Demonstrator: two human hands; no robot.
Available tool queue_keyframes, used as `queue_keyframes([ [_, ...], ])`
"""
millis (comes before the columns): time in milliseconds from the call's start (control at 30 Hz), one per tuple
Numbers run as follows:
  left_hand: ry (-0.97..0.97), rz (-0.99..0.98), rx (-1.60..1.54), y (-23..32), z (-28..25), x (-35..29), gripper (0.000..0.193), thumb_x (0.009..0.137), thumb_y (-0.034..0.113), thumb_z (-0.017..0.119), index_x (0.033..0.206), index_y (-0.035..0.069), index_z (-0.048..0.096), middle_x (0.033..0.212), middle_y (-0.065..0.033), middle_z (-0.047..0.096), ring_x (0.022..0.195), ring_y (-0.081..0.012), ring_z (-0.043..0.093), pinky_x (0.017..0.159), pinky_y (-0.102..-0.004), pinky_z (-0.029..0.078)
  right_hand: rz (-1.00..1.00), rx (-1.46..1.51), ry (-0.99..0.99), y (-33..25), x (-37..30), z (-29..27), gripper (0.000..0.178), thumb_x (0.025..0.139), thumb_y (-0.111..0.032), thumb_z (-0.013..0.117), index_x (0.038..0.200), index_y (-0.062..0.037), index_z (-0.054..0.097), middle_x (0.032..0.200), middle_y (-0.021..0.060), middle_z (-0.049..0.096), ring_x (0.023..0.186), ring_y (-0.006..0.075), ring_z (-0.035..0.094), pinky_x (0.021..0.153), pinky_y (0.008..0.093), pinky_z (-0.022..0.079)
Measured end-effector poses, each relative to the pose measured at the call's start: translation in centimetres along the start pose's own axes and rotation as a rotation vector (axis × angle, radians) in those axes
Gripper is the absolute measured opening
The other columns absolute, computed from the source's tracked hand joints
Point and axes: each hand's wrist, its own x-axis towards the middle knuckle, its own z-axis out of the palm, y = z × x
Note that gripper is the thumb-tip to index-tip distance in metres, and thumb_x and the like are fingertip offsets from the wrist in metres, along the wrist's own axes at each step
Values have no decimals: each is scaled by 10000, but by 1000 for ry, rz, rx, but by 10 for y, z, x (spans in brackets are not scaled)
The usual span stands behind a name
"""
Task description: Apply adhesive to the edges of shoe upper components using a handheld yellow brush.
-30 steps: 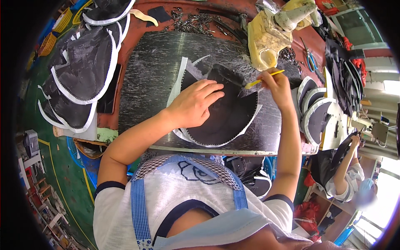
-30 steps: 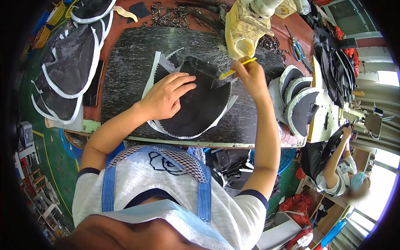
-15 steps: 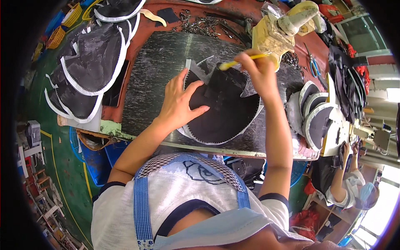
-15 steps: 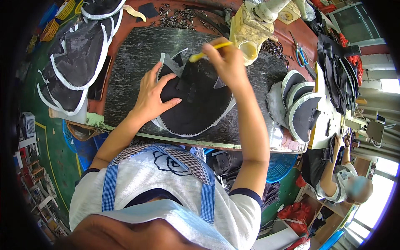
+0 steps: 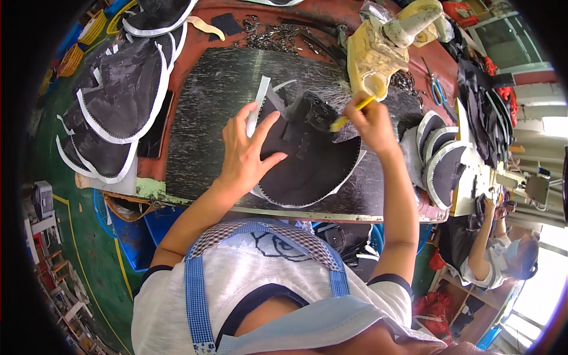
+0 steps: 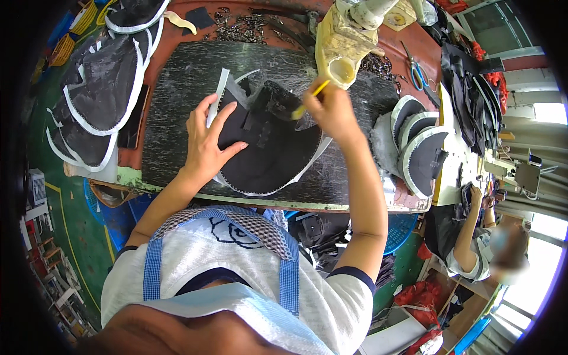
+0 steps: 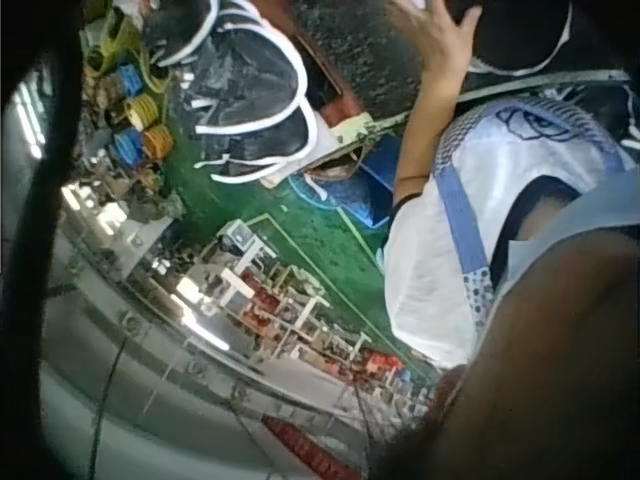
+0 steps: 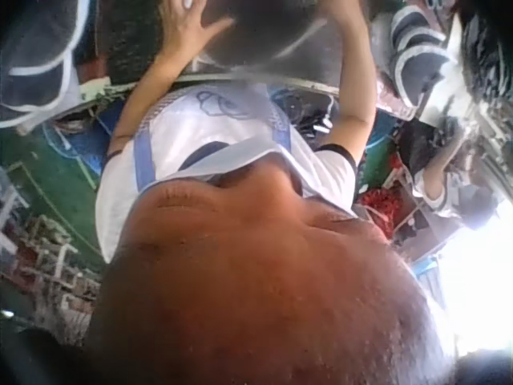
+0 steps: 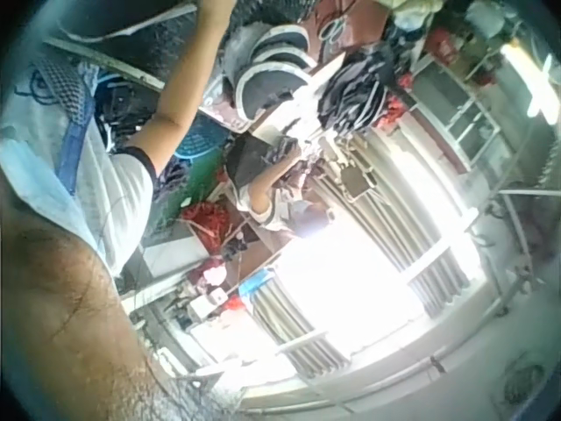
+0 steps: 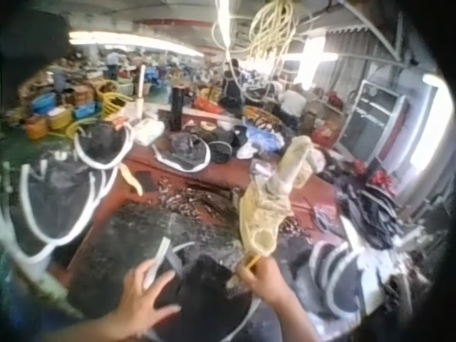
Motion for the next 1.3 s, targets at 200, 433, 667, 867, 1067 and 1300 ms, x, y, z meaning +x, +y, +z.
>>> queue_keyframes([
  [200, 53, -138, -475, -13, 2, -4, 734, 650, -7, 797, 1319, 143, 535, 1333, -171, 434, 1166, -320, 502, 985, -370, 423, 119, -118, 493, 23, 33, -63, 468, 865, -434, 683, 825, 32, 678, 586, 99, 619, 493, 152, 569, 481, 316, 429],
  [433, 26, -104, -649, -11, -5, 9, 659, 709, -2, 742, 1323, 76, 516, 1192, -140, 551, 1128, -282, 560, 972, -337, 420, 275, 54, 512, 60, 23, -86, 482, 925, -401, 616, 653, -3, 642, 516, 72, 584, 405, 116, 523, 391, 262, 363],
  [667, -138, -104, -266, -8, -4, 0, 1025, 607, 147, 865, 1469, 132, 310, 1324, -192, 427, 1174, -399, 495, 971, -438, 440, 107, 332, -202, -50, -81, 10, 93, 873, -68, 669, 869, 25, 678, 676, 55, 629, 548, 105, 576, 513, 243, 466],
  [867, -176, -125, -252, -9, -1, 3, 1048, 607, 169, 868, 1480, 136, 289, 1322, -202, 421, 1187, -409, 486, 965, -443, 444, -304, -259, 176, -14, -93, 5, 62, 855, -2, 659, 915, -13, 675, 782, 84, 643, 627, 114, 585, 547, 260, 456],
  [1067, -175, -53, -218, -16, -2, 1, 1077, 613, 240, 869, 1491, 175, 248, 1252, -264, 400, 1049, -456, 540, 862, -461, 495, 163, -57, 215, -15, -84, 0, 88, 856, -59, 669, 922, -3, 686, 722, 82, 652, 575, 119, 591, 538, 292, 478],
  [1300, -185, -310, -1024, -38, -4, 4, 1021, 756, 77, 781, 1512, 45, 96, 1345, -201, 484, 1153, -232, 554, 969, -343, 459, -293, -641, 456, 53, 40, -53, 317, 907, -294, 643, 881, 21, 680, 696, 139, 653, 570, 172, 603, 541, 367, 458],
])
